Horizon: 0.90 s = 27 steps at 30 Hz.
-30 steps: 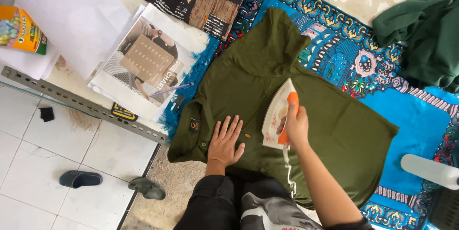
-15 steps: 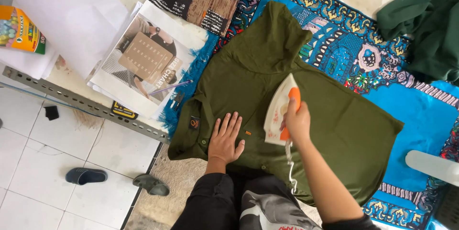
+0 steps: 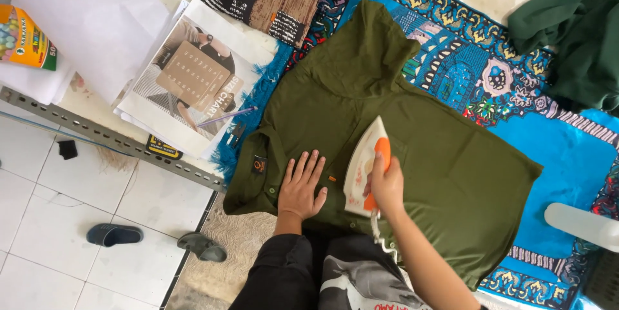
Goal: Ironing a green shirt on a patterned mat using a steam iron and a spray bottle.
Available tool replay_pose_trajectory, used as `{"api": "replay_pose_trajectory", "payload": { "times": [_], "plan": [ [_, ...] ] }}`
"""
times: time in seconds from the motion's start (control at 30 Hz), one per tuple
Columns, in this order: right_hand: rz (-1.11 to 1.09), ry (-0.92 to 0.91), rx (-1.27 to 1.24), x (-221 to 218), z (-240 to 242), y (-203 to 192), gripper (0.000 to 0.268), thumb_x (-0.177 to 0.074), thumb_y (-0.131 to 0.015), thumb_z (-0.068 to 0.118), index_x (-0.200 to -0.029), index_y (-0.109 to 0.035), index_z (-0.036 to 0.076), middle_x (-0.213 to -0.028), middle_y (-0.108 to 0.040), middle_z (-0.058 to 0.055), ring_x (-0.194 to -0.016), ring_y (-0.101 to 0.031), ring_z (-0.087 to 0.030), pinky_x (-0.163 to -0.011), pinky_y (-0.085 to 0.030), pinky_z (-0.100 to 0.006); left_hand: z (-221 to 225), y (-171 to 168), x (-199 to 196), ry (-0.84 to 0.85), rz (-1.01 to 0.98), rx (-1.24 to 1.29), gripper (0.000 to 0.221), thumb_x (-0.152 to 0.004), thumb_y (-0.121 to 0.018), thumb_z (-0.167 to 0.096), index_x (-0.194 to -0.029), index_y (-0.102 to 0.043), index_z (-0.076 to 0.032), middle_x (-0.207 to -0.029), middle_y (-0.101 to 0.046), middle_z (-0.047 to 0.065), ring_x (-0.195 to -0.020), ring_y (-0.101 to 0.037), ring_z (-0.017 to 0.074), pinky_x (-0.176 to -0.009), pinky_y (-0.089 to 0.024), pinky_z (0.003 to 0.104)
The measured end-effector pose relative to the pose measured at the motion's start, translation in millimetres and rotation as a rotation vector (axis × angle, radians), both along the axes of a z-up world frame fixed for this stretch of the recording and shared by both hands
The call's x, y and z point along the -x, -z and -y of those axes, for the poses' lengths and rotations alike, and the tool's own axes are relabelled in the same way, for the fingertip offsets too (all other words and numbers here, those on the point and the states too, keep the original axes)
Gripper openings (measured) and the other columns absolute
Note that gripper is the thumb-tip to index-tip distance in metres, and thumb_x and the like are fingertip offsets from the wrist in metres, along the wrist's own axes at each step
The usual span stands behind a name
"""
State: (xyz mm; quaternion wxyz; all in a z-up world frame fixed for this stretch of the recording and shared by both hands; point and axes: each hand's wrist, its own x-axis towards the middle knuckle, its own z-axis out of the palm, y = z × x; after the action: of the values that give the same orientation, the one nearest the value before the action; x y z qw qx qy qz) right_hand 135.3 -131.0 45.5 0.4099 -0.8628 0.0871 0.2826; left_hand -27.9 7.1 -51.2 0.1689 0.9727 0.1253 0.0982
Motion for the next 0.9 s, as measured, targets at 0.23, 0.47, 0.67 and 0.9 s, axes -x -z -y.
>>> {"api": "replay_pose_trajectory", "payload": {
  "times": [0.23,0.47,0.67,0.9],
  "plan": [
    [0.053,0.005,-0.048,-15.3,-11.6,-21.4,0.039,-0.11,-0.043,0.037,-0.094,-0.047,0.002,-0.053,-0.058,-0.015,-0.034,-0.06,-0.028,-0.03,-0.049,-0.035,-0.7,0.8,-0.1,-0.005,0.001,-0.009,0.079,-0.091,-0.038,-0.048,-0.163,-0.032,-0.016,-0.17,-0.029,0.008,-0.157,-0.023,0.0284,-0.127,-0.014,0.051],
    [-0.055,-0.089,0.073,18.4,3.8,-18.4,0.036,-0.107,-0.046,0.036,-0.091,-0.049,0.004,-0.047,-0.06,-0.014,-0.033,-0.063,-0.028,-0.034,-0.051,-0.034,0.5,0.9,-0.5,-0.005,-0.001,0.005,0.076,-0.092,-0.039,-0.047,-0.164,-0.031,-0.024,-0.171,-0.028,0.006,-0.157,-0.023,0.029,-0.127,-0.014,0.052],
    [0.054,-0.076,0.036,-42.7,-10.1,-13.6,0.039,-0.109,-0.041,0.036,-0.093,-0.048,0.002,-0.051,-0.058,-0.014,-0.035,-0.062,-0.028,-0.038,-0.052,-0.035,0.8,-0.9,3.0,0.011,-0.008,-0.005,0.072,-0.094,-0.036,-0.048,-0.163,-0.033,-0.028,-0.171,-0.028,0.007,-0.158,-0.022,0.03,-0.127,-0.013,0.053],
    [-0.097,-0.057,0.07,40.6,4.2,-25.6,0.037,-0.106,-0.045,0.038,-0.092,-0.05,0.004,-0.047,-0.059,-0.013,-0.035,-0.064,-0.028,-0.038,-0.053,-0.035,1.2,1.4,-0.6,-0.015,0.004,-0.005,0.076,-0.092,-0.039,-0.048,-0.163,-0.033,-0.022,-0.17,-0.029,0.006,-0.157,-0.025,0.0271,-0.127,-0.014,0.05]
  ]
}}
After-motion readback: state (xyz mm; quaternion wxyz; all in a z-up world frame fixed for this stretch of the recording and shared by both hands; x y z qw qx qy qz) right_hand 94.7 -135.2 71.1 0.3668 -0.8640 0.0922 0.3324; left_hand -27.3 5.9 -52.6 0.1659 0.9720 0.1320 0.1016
